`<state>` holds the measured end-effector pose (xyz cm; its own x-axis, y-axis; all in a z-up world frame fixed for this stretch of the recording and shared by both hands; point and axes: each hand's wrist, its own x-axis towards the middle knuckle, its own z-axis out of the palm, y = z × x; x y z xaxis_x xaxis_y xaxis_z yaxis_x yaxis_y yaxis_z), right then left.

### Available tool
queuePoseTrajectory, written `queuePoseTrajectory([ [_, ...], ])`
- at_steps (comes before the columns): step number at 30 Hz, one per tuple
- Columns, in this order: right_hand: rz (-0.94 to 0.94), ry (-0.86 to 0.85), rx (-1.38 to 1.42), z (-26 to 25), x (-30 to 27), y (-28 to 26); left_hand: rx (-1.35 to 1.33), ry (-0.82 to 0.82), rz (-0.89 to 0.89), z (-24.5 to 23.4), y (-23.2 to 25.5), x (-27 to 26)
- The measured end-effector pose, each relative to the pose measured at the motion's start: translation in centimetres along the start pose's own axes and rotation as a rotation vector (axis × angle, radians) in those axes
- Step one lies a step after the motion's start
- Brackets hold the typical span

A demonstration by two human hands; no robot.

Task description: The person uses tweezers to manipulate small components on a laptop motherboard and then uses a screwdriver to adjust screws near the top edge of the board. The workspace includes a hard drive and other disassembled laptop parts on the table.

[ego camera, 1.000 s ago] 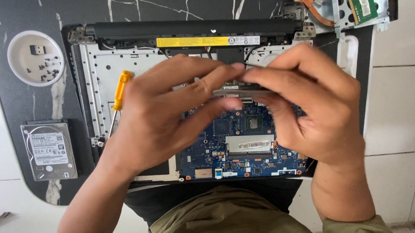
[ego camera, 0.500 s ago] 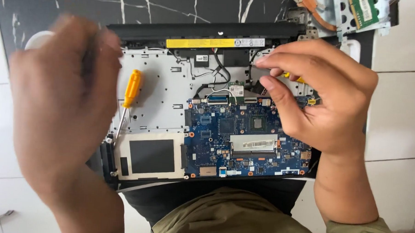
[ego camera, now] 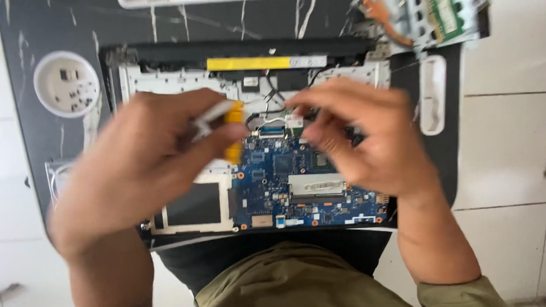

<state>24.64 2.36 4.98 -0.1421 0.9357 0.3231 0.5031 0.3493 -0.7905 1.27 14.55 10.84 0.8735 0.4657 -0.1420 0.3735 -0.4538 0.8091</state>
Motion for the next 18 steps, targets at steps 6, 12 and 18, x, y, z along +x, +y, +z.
queuePoseTrajectory([
  [6,0.390,-0.166,0.366,1.6,-0.4,-1.6,-0.078,0.143,0.051,3.0,1.4,3.4],
  [12,0.464,-0.062,0.439,0.0,0.3,-1.3,0.055,0.107,0.255,2.8,-0.9,3.8],
  [18,0.282,0.095,0.237,-1.3,2.0,-3.0,0.413,-0.308,-0.155,3.3,-0.9,3.6],
])
